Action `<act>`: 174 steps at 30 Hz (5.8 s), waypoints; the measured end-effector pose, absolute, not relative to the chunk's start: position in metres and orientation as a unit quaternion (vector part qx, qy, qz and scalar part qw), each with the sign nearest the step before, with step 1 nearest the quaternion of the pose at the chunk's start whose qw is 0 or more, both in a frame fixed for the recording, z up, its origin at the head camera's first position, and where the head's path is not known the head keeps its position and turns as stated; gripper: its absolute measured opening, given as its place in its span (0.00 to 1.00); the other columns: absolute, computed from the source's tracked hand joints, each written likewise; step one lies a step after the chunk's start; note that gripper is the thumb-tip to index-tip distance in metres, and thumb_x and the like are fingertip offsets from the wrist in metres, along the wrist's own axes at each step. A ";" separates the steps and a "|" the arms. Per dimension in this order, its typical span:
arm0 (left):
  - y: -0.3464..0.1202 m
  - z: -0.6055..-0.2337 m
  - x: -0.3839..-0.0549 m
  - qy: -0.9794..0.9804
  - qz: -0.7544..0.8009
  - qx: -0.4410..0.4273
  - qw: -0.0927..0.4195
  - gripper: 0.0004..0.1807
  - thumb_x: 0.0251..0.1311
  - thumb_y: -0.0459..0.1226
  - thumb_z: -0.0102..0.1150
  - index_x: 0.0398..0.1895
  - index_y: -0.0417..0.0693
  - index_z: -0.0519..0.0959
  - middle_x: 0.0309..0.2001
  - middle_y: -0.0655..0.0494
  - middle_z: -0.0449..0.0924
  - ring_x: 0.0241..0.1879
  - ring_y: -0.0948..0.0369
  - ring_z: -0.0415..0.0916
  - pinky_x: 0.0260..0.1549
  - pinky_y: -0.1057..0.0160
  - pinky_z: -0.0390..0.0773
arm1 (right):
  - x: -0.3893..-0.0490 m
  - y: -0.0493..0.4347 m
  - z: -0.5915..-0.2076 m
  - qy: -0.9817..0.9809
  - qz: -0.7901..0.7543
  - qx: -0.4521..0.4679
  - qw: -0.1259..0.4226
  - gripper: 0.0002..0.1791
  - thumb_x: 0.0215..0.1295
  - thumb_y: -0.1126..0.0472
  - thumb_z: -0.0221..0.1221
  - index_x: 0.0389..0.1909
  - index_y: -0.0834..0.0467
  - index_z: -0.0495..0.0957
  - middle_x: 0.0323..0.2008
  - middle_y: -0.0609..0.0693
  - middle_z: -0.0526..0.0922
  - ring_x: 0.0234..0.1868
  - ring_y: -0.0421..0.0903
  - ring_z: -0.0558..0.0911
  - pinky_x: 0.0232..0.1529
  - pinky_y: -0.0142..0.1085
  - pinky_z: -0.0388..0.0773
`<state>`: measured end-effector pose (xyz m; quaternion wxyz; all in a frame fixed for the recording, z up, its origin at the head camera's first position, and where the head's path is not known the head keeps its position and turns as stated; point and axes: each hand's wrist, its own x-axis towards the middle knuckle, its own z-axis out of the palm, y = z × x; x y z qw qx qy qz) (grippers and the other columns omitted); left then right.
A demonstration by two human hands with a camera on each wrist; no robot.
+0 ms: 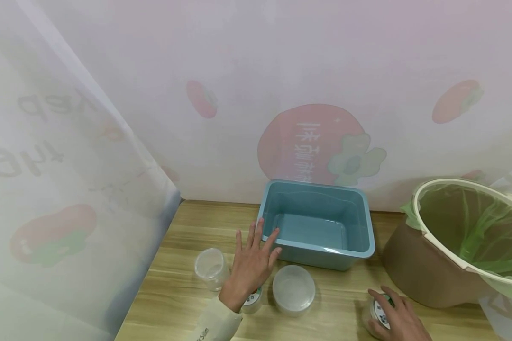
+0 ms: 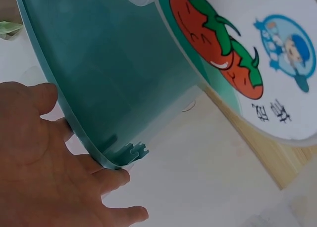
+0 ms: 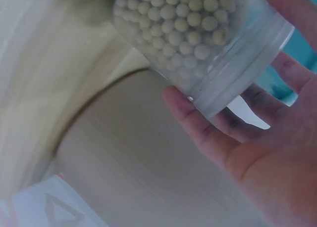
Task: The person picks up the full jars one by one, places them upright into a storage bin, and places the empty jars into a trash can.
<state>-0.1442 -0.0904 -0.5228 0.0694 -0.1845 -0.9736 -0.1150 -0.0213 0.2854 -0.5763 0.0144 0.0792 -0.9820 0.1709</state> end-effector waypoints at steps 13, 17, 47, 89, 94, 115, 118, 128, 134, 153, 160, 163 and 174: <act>-0.089 -0.525 -0.145 -0.974 -0.116 -0.180 0.080 0.32 0.84 0.58 0.47 0.84 0.61 0.68 0.88 0.39 0.52 0.87 0.39 0.50 0.78 0.23 0.52 | -0.024 0.288 -0.521 -0.963 0.121 0.167 0.171 0.41 0.46 0.48 0.86 0.61 0.59 0.84 0.58 0.65 0.84 0.45 0.64 0.85 0.45 0.62 0.82; -0.089 -0.526 -0.144 -0.973 -0.116 -0.180 0.080 0.32 0.84 0.58 0.48 0.84 0.61 0.68 0.87 0.39 0.53 0.87 0.39 0.51 0.78 0.23 0.53 | -0.026 0.286 -0.507 -0.959 0.115 0.178 0.188 0.39 0.59 0.40 0.79 0.64 0.60 0.83 0.60 0.65 0.83 0.46 0.66 0.85 0.45 0.64 0.83; -0.088 -0.531 -0.144 -0.973 -0.104 -0.183 0.094 0.33 0.83 0.58 0.50 0.84 0.61 0.68 0.87 0.39 0.54 0.86 0.39 0.53 0.77 0.23 0.56 | -0.049 0.239 -0.409 -0.975 0.126 0.119 0.139 0.38 0.71 0.46 0.72 0.79 0.47 0.72 0.75 0.58 0.72 0.64 0.70 0.76 0.30 0.54 0.83; -0.089 -0.533 -0.145 -0.973 -0.110 -0.184 0.085 0.33 0.83 0.59 0.49 0.85 0.62 0.67 0.88 0.39 0.51 0.87 0.39 0.51 0.78 0.24 0.54 | -0.139 0.201 -0.445 -0.950 0.164 0.142 0.223 0.37 0.67 0.51 0.77 0.73 0.56 0.77 0.68 0.66 0.77 0.59 0.71 0.79 0.27 0.53 0.83; -0.089 -0.532 -0.144 -0.973 -0.104 -0.185 0.087 0.33 0.83 0.58 0.50 0.84 0.61 0.67 0.88 0.38 0.52 0.86 0.38 0.52 0.78 0.24 0.56 | -0.150 0.197 -0.459 -0.958 0.176 0.123 0.193 0.36 0.68 0.50 0.76 0.73 0.56 0.78 0.68 0.65 0.76 0.61 0.72 0.79 0.29 0.56 0.85; -0.088 -0.531 -0.143 -0.972 -0.118 -0.184 0.085 0.32 0.82 0.57 0.52 0.83 0.60 0.69 0.87 0.38 0.53 0.86 0.38 0.53 0.77 0.23 0.56 | -0.174 0.193 -0.488 -0.981 0.182 0.071 0.024 0.28 0.79 0.45 0.64 0.74 0.49 0.77 0.73 0.71 0.70 0.63 0.79 0.75 0.33 0.63 0.83; -0.088 -0.531 -0.143 -0.972 -0.119 -0.184 0.088 0.32 0.82 0.57 0.52 0.83 0.60 0.69 0.87 0.38 0.53 0.86 0.38 0.54 0.77 0.24 0.56 | -0.175 0.194 -0.488 -0.980 0.186 0.068 0.004 0.26 0.80 0.45 0.63 0.73 0.49 0.76 0.72 0.71 0.70 0.63 0.79 0.75 0.32 0.63 0.82; -0.088 -0.532 -0.144 -0.973 -0.121 -0.180 0.078 0.32 0.82 0.57 0.52 0.84 0.61 0.69 0.88 0.38 0.52 0.86 0.37 0.52 0.78 0.24 0.56 | -0.182 0.195 -0.491 -0.978 0.194 0.068 -0.038 0.23 0.79 0.47 0.65 0.68 0.50 0.79 0.70 0.72 0.70 0.60 0.80 0.75 0.35 0.66 0.82; -0.088 -0.532 -0.144 -0.972 -0.123 -0.181 0.081 0.32 0.82 0.57 0.52 0.83 0.60 0.69 0.87 0.38 0.53 0.86 0.37 0.53 0.77 0.23 0.56 | -0.186 0.193 -0.496 -0.976 0.204 0.056 -0.047 0.23 0.77 0.51 0.68 0.67 0.52 0.80 0.71 0.73 0.69 0.64 0.84 0.72 0.40 0.71 0.81; -0.088 -0.531 -0.143 -0.973 -0.125 -0.182 0.072 0.32 0.83 0.57 0.50 0.84 0.60 0.68 0.88 0.38 0.51 0.86 0.37 0.51 0.77 0.23 0.55 | -0.207 0.191 -0.507 -0.968 0.235 0.036 -0.082 0.25 0.72 0.58 0.71 0.67 0.60 0.80 0.68 0.73 0.70 0.65 0.80 0.70 0.51 0.74 0.79; -0.088 -0.531 -0.143 -0.972 -0.127 -0.182 0.077 0.32 0.83 0.57 0.51 0.83 0.60 0.69 0.87 0.38 0.52 0.86 0.37 0.52 0.77 0.23 0.56 | -0.211 0.192 -0.512 -0.965 0.238 0.037 -0.100 0.25 0.72 0.60 0.71 0.66 0.61 0.81 0.67 0.74 0.70 0.64 0.78 0.70 0.56 0.74 0.77; -0.087 -0.531 -0.142 -0.971 -0.128 -0.184 0.079 0.32 0.82 0.57 0.51 0.83 0.60 0.70 0.87 0.38 0.53 0.86 0.38 0.52 0.77 0.23 0.56 | -0.211 0.193 -0.513 -0.965 0.235 0.041 -0.107 0.24 0.71 0.61 0.70 0.65 0.63 0.81 0.66 0.74 0.71 0.63 0.77 0.71 0.57 0.74 0.77; -0.087 -0.531 -0.142 -0.970 -0.136 -0.184 0.081 0.32 0.82 0.56 0.53 0.83 0.60 0.70 0.87 0.37 0.53 0.86 0.37 0.53 0.77 0.22 0.55 | -0.210 0.199 -0.511 -0.966 0.232 0.053 -0.097 0.31 0.74 0.60 0.68 0.74 0.64 0.74 0.73 0.76 0.68 0.71 0.84 0.67 0.65 0.76 0.72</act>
